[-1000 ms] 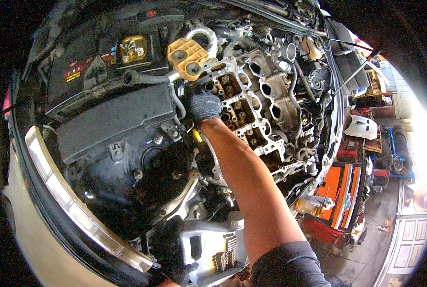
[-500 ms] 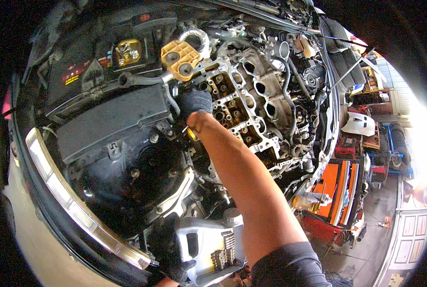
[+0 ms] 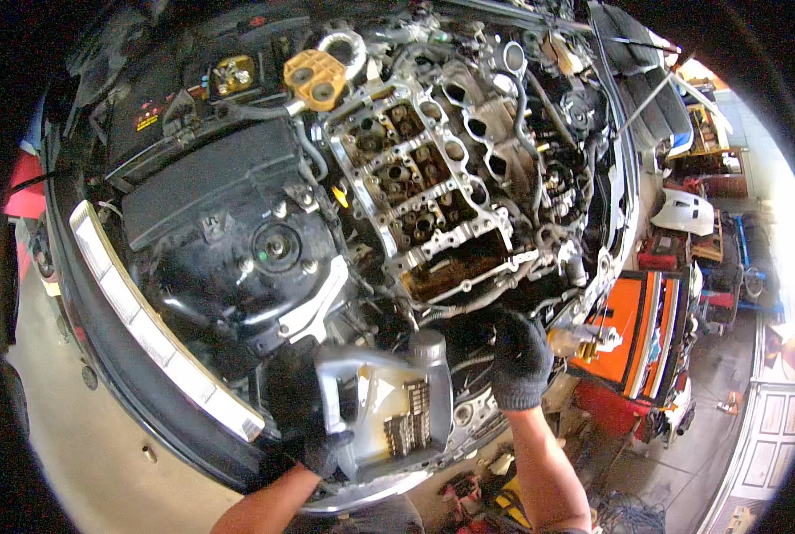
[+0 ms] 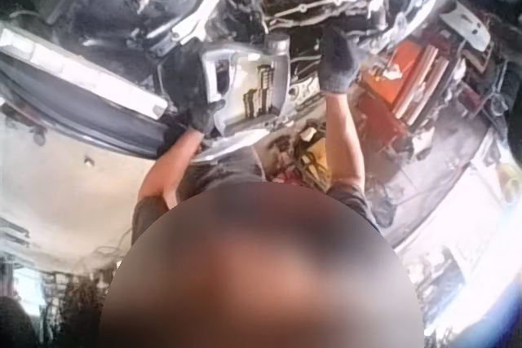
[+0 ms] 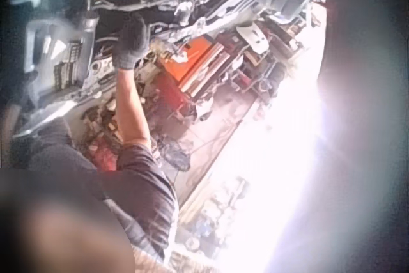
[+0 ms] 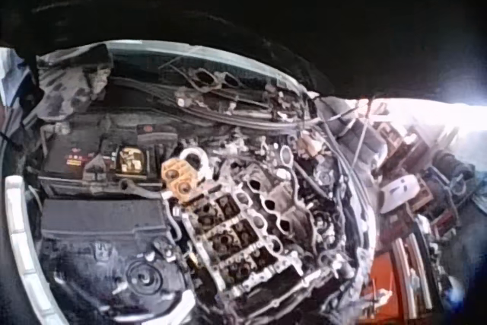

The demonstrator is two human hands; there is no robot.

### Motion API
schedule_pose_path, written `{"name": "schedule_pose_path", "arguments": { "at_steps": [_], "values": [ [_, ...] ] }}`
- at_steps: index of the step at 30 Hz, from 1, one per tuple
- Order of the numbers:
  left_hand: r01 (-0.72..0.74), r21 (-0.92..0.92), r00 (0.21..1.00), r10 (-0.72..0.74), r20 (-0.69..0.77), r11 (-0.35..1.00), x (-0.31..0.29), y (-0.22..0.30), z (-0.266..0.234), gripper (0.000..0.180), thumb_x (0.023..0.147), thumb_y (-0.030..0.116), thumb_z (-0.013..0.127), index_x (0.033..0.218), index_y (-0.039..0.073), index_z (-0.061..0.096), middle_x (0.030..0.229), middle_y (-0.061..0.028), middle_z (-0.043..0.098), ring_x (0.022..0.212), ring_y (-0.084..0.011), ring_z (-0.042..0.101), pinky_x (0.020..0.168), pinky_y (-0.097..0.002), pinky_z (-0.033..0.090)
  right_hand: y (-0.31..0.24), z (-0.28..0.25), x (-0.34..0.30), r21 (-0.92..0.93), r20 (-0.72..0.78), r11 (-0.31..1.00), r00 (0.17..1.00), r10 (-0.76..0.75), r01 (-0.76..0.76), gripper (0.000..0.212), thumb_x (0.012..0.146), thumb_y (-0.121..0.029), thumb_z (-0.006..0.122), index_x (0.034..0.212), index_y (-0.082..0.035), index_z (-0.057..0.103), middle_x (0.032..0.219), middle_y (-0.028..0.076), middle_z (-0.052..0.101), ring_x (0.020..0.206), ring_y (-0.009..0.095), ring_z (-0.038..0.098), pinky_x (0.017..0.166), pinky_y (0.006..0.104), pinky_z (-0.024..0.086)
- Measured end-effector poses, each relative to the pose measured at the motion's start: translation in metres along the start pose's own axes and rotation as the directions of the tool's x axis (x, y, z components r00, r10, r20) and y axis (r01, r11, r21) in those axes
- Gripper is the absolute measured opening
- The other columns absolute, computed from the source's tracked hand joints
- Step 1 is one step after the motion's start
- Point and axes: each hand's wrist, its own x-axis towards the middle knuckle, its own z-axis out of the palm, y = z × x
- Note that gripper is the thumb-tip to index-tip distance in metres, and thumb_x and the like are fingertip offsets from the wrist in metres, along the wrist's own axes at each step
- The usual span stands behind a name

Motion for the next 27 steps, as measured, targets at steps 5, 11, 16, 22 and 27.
{"name": "schedule_pose_path", "arguments": {
  "at_steps": [5,11,16,22,27],
  "values": [
    [0.128,-0.318,0.992,-0.116,0.056,0.940,0.021,-0.013,0.000,0.061,0.083,0.001,0.079,0.139,0.005,0.058,0.122,-0.0060,0.064,0.107,-0.0197,0.063,0.088,-0.0340,0.057,-0.004,-0.036,-0.089,-0.026,0.068,0.993,0.991,0.113,-0.111,0.017,0.090,0.007,0.071,0.104,-0.001,0.076,0.097,0.012,0.074,0.091,0.026,0.072,0.085,0.0349,0.056],
    [0.009,-0.481,0.998,0.025,0.065,0.877,0.055,-0.013,0.011,0.040,0.088,0.002,0.075,0.127,0.002,0.067,0.122,-0.0077,0.067,0.107,-0.0212,0.065,0.096,-0.0352,0.056,-0.031,-0.040,-0.127,0.006,0.210,0.985,0.963,0.166,-0.172,0.019,0.089,-0.002,0.076,0.108,-0.006,0.076,0.098,0.015,0.074,0.087,0.036,0.072,0.079,0.0416,0.059],
    [0.050,-0.425,0.996,-0.013,0.089,0.904,0.057,0.021,0.019,0.026,0.091,0.006,0.071,0.117,0.000,0.071,0.119,-0.0124,0.071,0.108,-0.0256,0.069,0.100,-0.0393,0.056,-0.021,-0.037,-0.128,-0.067,0.238,0.981,0.952,0.193,-0.182,0.020,0.089,-0.002,0.077,0.108,-0.006,0.076,0.103,0.016,0.072,0.091,0.035,0.072,0.081,0.0412,0.058],
    [0.063,-0.742,0.983,0.088,0.162,0.667,0.038,0.068,0.022,0.021,0.092,0.007,0.070,0.109,-0.004,0.076,0.112,-0.0138,0.076,0.109,-0.0249,0.071,0.099,-0.0388,0.056,0.003,-0.026,-0.112,0.013,0.115,0.988,0.982,0.150,-0.153,0.023,0.087,0.007,0.076,0.108,-0.003,0.076,0.114,0.013,0.070,0.101,0.027,0.073,0.087,0.0349,0.059],
    [-0.027,-0.549,0.998,0.055,0.036,0.835,0.034,0.070,0.019,0.017,0.096,0.006,0.067,0.108,-0.003,0.077,0.112,-0.0142,0.077,0.106,-0.0229,0.072,0.100,-0.0394,0.057,-0.004,-0.017,-0.099,0.343,0.260,0.867,0.924,0.281,-0.361,0.039,0.097,0.005,0.069,0.136,0.004,0.062,0.128,0.014,0.071,0.116,0.019,0.067,0.103,0.0336,0.053]
  ]
}}
